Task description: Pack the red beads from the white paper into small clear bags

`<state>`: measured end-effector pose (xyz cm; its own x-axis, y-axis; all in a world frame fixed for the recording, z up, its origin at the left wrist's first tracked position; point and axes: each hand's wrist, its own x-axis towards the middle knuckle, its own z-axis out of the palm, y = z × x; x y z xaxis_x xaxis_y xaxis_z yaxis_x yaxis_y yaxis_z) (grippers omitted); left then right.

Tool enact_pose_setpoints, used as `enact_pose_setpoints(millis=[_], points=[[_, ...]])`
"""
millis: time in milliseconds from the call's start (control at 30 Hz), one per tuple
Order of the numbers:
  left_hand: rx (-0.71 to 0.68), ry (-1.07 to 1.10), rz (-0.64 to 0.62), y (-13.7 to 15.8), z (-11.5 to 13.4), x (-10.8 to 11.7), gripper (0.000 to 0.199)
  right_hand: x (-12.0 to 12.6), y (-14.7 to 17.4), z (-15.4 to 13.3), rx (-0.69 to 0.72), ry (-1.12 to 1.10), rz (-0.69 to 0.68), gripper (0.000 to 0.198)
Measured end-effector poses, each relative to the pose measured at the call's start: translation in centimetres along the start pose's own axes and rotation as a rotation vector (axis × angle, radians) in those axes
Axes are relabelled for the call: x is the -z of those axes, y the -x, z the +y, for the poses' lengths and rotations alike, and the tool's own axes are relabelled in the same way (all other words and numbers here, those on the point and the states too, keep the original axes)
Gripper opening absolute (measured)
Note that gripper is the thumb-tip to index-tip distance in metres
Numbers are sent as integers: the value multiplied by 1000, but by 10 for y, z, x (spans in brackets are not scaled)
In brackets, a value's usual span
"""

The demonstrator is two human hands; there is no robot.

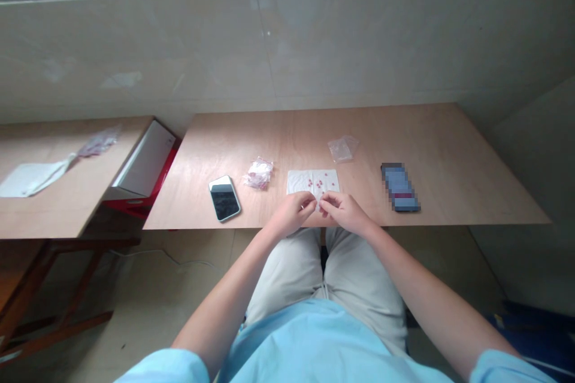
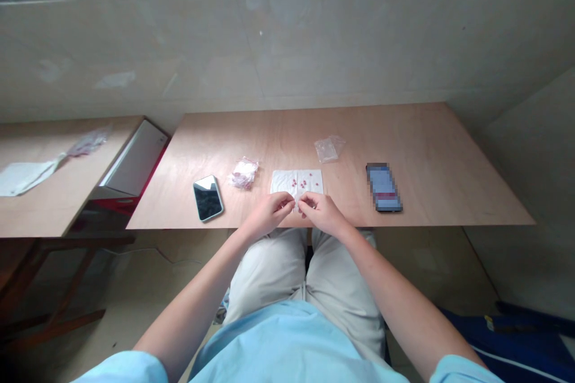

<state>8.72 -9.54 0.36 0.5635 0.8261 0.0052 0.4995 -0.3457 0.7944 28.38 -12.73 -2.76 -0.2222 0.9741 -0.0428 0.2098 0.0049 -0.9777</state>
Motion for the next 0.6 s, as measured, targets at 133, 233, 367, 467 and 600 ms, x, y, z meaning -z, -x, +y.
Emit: enact_pose_setpoints(millis=[133,233,367,467,600], points=[[28,28,54,5,-7,-15,19,-10,9,10,15,-65,61,24],[13,33,101,6,-5,-20,17,-13,10,7,31,-65,78,24],[-1,35,199,7,0,-16,16,-13,8,5,38,-50,116,23],[34,46,282,9,2,-9,16,-12,9,6,18,-45,171,25],[0,74,259,11,4,-6,17,-14,12,5,-4,-59,161,26]])
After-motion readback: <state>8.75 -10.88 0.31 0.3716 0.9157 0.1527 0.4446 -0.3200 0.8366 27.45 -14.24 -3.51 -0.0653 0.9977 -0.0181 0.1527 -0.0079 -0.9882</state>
